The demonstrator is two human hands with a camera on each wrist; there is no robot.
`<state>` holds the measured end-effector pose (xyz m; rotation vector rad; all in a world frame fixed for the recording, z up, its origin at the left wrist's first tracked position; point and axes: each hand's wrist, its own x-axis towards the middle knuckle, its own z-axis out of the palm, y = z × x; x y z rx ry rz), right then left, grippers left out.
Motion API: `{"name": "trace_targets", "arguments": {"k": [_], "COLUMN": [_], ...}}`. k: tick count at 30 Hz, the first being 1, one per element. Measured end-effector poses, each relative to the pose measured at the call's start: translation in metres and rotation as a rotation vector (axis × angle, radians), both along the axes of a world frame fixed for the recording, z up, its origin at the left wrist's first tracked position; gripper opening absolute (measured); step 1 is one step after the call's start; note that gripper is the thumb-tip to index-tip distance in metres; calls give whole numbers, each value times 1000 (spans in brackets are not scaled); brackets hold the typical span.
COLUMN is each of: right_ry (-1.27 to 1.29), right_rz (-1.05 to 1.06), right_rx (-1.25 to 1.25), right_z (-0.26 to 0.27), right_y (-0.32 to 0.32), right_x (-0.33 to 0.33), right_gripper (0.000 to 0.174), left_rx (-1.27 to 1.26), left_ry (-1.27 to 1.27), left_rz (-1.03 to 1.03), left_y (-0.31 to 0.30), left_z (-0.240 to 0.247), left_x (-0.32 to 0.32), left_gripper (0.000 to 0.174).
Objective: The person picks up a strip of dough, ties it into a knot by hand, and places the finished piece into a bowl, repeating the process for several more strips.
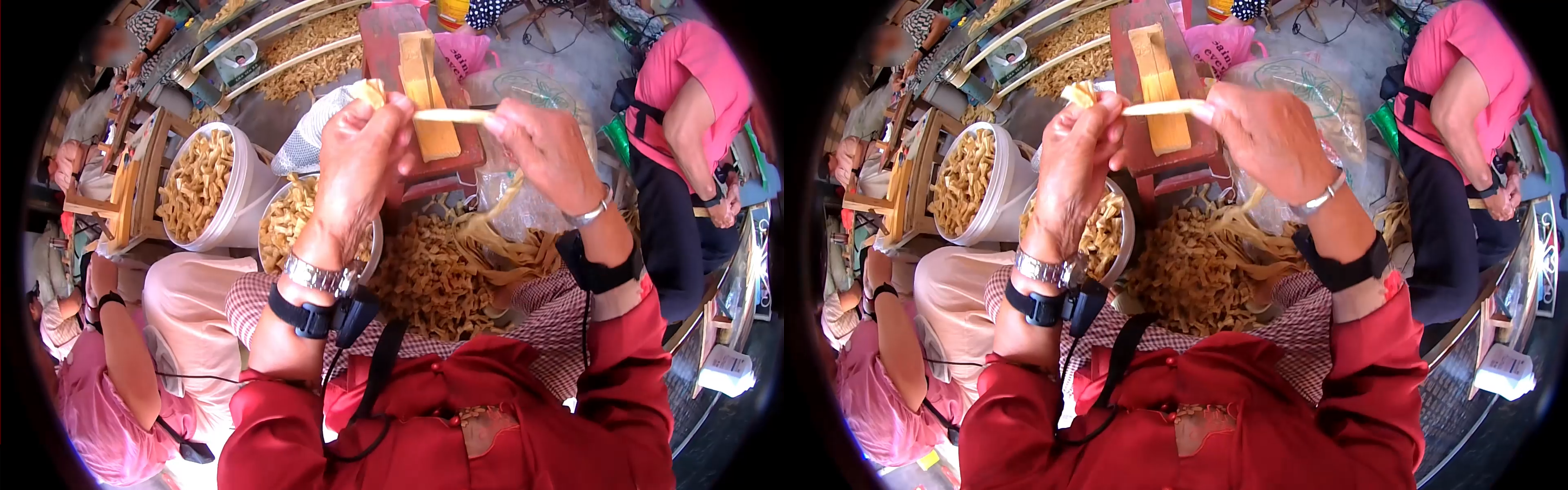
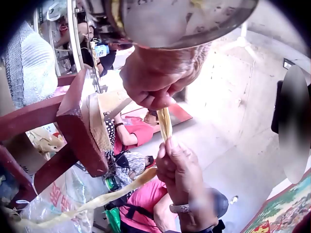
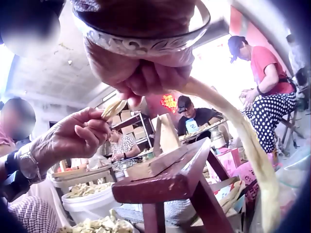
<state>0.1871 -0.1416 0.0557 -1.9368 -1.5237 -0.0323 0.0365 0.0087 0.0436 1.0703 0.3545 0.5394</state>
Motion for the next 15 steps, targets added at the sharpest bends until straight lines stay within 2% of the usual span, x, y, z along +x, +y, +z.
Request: {"name": "trace_targets", "arguments": {"k": [4, 8, 11, 12, 14, 15], "right_ry": [-158, -203, -193, -154, -65, 133], "right_rz": [-37, -86, -91, -97, -113, -142], "right_rx": [-8, 24, -136, -128, -122, -97], "right_z": [1, -9, -54, -61, -70, -65], "right_y": [20, 36, 52, 50, 38, 26], "right_x": [25, 39, 55, 56, 46, 39], "right_gripper": [31, 24, 19, 18, 17, 22], "left_rx": [41, 148, 413, 543, 445, 393], "left_ry": [5, 64, 284, 397, 376, 374], "left_rz": [42, 127, 252, 323, 246, 209], "left_y": [18, 29, 46, 52, 47, 40], "left_z": [1, -5, -55, -67, -56, -51], "left_x": [24, 42, 64, 68, 58, 46], "left_gripper": [10, 11, 15, 19, 20, 21]}}
